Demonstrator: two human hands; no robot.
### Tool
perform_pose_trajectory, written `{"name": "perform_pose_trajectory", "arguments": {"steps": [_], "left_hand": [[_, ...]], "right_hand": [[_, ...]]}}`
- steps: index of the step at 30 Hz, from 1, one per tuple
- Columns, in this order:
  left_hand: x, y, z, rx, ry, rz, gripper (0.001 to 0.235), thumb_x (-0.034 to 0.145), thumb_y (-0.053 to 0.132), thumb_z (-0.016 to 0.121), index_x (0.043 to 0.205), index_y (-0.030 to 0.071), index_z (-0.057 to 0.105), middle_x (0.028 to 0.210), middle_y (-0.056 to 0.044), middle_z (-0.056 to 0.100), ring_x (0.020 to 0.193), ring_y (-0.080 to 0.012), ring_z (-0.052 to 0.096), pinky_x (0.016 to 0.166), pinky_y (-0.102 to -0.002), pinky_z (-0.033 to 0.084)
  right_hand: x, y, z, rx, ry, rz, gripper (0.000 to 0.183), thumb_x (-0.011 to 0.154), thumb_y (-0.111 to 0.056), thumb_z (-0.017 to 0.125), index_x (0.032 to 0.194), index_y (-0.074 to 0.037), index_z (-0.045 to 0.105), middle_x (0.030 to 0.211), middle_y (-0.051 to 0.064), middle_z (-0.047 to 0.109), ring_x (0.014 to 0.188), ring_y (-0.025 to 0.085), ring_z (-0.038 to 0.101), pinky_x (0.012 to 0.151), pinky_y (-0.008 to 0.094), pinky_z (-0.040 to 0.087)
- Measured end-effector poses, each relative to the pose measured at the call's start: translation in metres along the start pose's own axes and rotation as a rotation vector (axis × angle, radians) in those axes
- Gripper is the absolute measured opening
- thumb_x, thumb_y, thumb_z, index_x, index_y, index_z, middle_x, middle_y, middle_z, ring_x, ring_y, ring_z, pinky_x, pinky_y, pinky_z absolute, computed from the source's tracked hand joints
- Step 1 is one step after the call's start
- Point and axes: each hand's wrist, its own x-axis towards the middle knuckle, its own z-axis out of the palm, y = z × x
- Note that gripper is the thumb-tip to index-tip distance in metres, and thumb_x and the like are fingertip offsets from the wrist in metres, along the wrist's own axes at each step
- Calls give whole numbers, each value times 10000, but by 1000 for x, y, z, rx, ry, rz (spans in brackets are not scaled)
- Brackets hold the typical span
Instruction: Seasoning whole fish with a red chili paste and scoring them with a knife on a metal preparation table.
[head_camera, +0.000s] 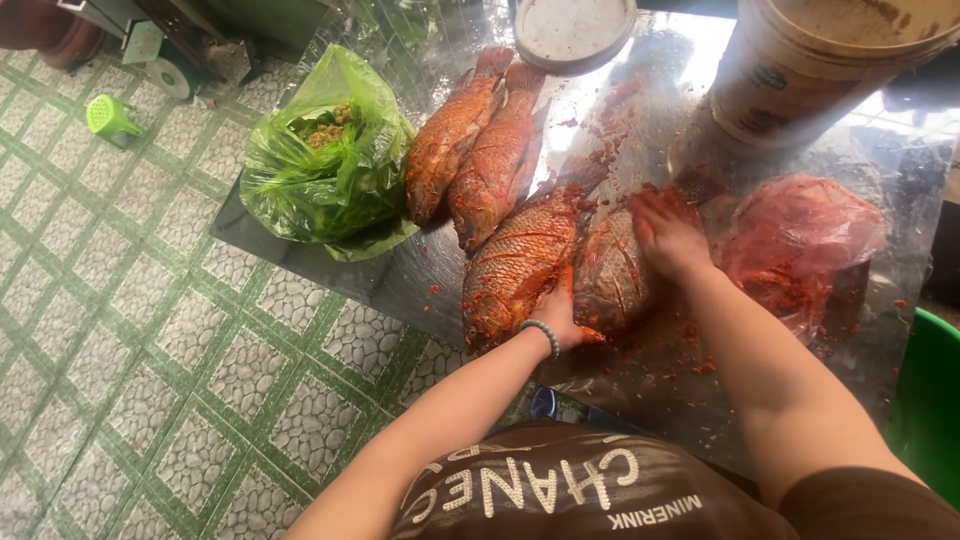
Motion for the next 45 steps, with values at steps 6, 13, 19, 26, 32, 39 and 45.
{"name": "perform_pose_trajectory", "arguments": {"steps": [6, 13, 19, 26, 32, 39, 45], "left_hand": [[-2, -18, 8, -174, 80, -54, 876, 699, 307, 878, 1465, 123, 495, 1264, -202, 698, 1192, -372, 654, 1041, -438, 519], [-5, -9, -2, -144, 131, -2, 934, 703, 403, 880, 1474, 109, 441, 1266, -210, 671, 1162, -379, 652, 1002, -454, 529], [-11, 2, 2, -219, -67, -150, 1055, 877, 508, 684, 1624, 89, 69, 1339, -296, 592, 1182, -448, 632, 1002, -484, 543], [63, -51, 66, -384, 97, -220, 583, 1019, 440, 411, 1527, 154, 421, 1397, -268, 604, 1274, -431, 589, 1073, -486, 464], [85, -52, 91, -362, 44, -316, 716, 1042, 487, 388, 1611, 79, 241, 1422, -308, 561, 1314, -417, 567, 1111, -453, 450], [111, -55, 124, -795, 64, -129, 755, 1068, 604, 320, 1499, 15, 516, 1524, -196, 506, 1403, -283, 476, 1136, -392, 401], [40, -3, 57, -1313, -144, -260, 651, 1027, 555, 365, 1410, 68, 562, 1403, -124, 632, 1211, -247, 632, 998, -437, 529]], "right_hand": [[-66, -66, 36, -197, 201, -108, 546, 968, -287, 605, 1495, -179, 512, 1515, 129, 488, 1477, 382, 421, 1249, 543, 323], [-32, -45, -7, -78, 4, -256, 371, 974, -337, 633, 1345, -344, 627, 1505, -57, 575, 1390, 185, 509, 1190, 451, 389], [-15, -42, 12, -34, 104, 133, 381, 993, -278, 580, 1371, -237, 604, 1519, 105, 490, 1398, 381, 428, 1098, 567, 378], [-127, -123, 39, -99, 273, -136, 563, 896, -236, 601, 1441, -97, 575, 1516, 143, 525, 1471, 380, 402, 1186, 591, 306], [-37, -67, 6, -22, 219, 197, 463, 1006, -284, 547, 1459, -189, 554, 1586, 81, 487, 1529, 330, 355, 1226, 531, 276], [-102, -109, 44, -224, 249, 172, 562, 999, -323, 559, 1505, -91, 489, 1618, 140, 404, 1531, 400, 283, 1227, 572, 220], [-96, -87, 11, 11, 316, -105, 436, 907, -128, 626, 1342, -127, 656, 1440, 119, 622, 1424, 345, 475, 1191, 563, 306]]}}
